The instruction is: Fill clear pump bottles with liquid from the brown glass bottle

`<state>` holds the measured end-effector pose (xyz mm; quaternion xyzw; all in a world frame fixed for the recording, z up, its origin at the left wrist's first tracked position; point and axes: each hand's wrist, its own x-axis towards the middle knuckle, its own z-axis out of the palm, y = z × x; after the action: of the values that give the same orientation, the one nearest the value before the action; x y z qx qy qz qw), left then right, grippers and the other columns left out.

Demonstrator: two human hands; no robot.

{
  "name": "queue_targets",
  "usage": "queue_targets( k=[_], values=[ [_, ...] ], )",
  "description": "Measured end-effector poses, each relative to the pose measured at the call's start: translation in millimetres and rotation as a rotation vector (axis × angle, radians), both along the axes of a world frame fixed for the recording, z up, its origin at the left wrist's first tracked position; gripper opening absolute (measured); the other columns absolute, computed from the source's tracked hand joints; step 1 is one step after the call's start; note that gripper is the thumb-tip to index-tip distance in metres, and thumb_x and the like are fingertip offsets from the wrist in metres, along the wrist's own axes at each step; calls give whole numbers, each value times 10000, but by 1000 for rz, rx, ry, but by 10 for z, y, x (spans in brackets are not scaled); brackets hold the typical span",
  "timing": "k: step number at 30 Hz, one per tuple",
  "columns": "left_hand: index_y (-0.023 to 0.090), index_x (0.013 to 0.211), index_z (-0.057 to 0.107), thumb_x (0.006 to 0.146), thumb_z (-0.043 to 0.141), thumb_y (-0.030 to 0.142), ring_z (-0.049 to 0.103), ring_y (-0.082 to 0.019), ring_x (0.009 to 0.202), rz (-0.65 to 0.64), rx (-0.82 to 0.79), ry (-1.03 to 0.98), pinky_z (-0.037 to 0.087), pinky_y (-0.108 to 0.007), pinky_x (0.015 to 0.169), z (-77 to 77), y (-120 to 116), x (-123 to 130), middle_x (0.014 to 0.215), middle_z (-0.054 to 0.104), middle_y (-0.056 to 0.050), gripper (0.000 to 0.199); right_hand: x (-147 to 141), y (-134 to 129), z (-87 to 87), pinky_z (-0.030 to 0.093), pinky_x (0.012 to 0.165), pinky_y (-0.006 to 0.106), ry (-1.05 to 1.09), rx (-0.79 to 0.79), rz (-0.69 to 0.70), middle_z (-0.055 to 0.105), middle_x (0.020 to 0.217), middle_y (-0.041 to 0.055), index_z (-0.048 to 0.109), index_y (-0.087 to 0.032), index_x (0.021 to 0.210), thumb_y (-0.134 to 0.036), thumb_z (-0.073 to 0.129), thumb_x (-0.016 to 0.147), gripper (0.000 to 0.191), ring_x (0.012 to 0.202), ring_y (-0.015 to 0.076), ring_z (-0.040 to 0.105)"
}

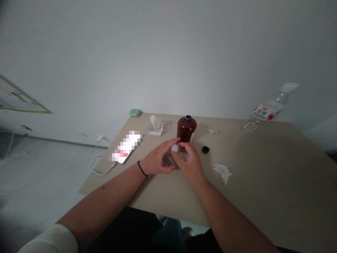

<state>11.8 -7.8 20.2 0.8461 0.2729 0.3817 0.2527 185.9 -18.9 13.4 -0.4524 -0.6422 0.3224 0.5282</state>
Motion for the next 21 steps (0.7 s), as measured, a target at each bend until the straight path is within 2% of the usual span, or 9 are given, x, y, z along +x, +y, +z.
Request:
queue_targets(
  k=[6,15,21],
  values=[
    [214,1541,289,723,760,275,481,-358,1373,2,-11,3,401,-575,1141,-4,2,-1,1492,483,-176,946,-24,10,-61,526,900,471,66,-76,-18,668,1000,65,610,-256,1008,-395,753,751,325,938,255,644],
    [237,1543,276,707,773,256,469,-362,1373,13,-10,-7,385,-587,1158,-51,-9,-9,1495,465,-167,973,57,22,-91,508,983,486,107,-62,90,683,1112,80,614,-273,1104,-431,664,851,302,1038,249,648],
    [241,1536,287,716,767,246,460,-370,1378,27,-35,-4,382,-608,1157,-31,-33,-10,1498,457,-167,950,35,35,-102,513,956,492,73,-57,57,679,1071,71,612,-276,1066,-415,729,789,331,1008,258,643]
  ],
)
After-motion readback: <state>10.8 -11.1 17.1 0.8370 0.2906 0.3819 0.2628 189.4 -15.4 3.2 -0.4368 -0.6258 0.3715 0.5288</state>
